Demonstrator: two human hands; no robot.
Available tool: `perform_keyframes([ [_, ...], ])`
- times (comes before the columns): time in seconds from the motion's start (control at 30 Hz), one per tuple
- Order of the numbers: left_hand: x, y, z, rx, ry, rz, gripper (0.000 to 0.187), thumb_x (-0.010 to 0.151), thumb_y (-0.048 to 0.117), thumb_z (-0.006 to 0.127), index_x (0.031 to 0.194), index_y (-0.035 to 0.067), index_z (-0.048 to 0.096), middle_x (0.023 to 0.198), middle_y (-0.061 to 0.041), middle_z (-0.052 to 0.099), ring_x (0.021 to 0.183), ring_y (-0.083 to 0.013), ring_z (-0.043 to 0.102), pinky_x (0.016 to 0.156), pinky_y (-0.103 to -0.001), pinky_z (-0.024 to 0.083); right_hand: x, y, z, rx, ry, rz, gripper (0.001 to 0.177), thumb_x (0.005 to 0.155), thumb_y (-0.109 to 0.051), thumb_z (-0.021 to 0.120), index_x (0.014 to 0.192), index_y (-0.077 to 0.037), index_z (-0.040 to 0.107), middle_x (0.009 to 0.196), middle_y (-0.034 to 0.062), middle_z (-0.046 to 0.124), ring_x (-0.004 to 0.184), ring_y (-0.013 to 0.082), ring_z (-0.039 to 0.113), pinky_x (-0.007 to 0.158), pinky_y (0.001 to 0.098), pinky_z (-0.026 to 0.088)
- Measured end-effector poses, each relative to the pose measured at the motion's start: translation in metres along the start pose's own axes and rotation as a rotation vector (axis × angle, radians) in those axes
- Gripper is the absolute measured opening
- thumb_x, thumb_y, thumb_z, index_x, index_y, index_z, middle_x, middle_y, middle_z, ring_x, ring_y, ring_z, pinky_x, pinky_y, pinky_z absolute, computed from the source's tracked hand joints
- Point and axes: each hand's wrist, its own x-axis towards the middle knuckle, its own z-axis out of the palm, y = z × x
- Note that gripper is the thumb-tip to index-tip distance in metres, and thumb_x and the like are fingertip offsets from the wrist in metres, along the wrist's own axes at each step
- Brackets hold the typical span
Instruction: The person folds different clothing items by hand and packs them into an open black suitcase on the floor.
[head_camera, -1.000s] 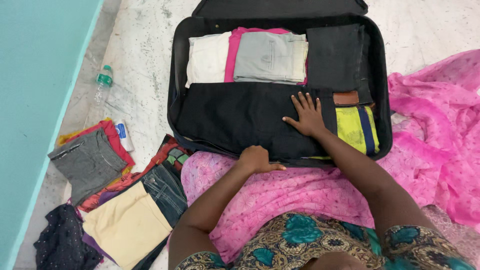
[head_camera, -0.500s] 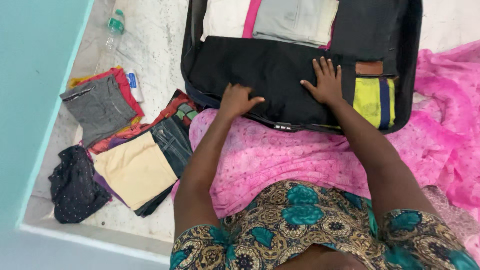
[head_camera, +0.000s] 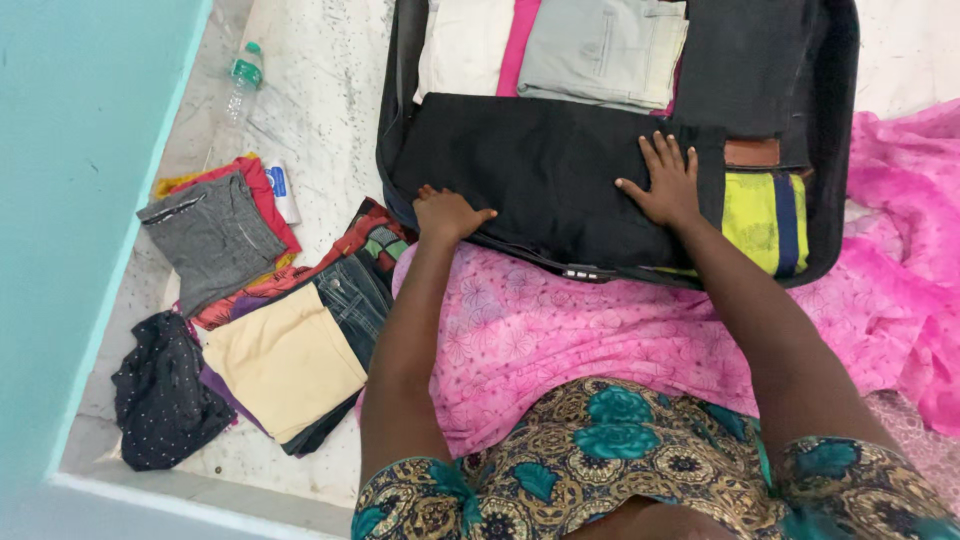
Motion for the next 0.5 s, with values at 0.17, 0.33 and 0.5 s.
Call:
perform_keyframes([
  [0.17,0.008,-0.006,0.026,0.044,0.235,0.023,0.114,0.077,0.088,0.054,0.137,-0.009,0.054,0.145,-0.037,0.046,0.139,-0.0454,0.04,0.106,-0.053,0.035,-0.001,0.0,0.002,0.013,-0.007,0.014,0.091,0.095,-0.067,0.056,0.163,-0.012,0.035,0.169,0.0201,0.029,0.158,0.0374,0.02,0.124,0.0642,0.006],
  [0.33,-0.005,-0.01,0.031,-0.032,0.306,0.08,0.094,0.09,0.078,0.053,0.127,-0.007,0.067,0.139,-0.031,0.058,0.135,-0.0408,0.053,0.119,-0.055,0.031,0.003,-0.003,-0.002,-0.06,-0.028,-0.019,0.091,0.098,-0.065,0.054,0.163,-0.006,0.033,0.167,0.0249,0.028,0.155,0.0418,0.021,0.12,0.0674,0.006],
  [0.5,-0.033,-0.011,0.049,-0.158,0.706,0.274,0.061,0.101,0.057,0.057,0.117,0.001,0.076,0.133,-0.019,0.065,0.137,-0.0445,0.049,0.122,-0.065,0.023,-0.001,-0.036,-0.003,-0.227,-0.027,-0.085,0.08,0.109,-0.057,0.049,0.164,-0.002,0.036,0.169,0.0249,0.031,0.156,0.0458,0.023,0.122,0.0708,0.007],
])
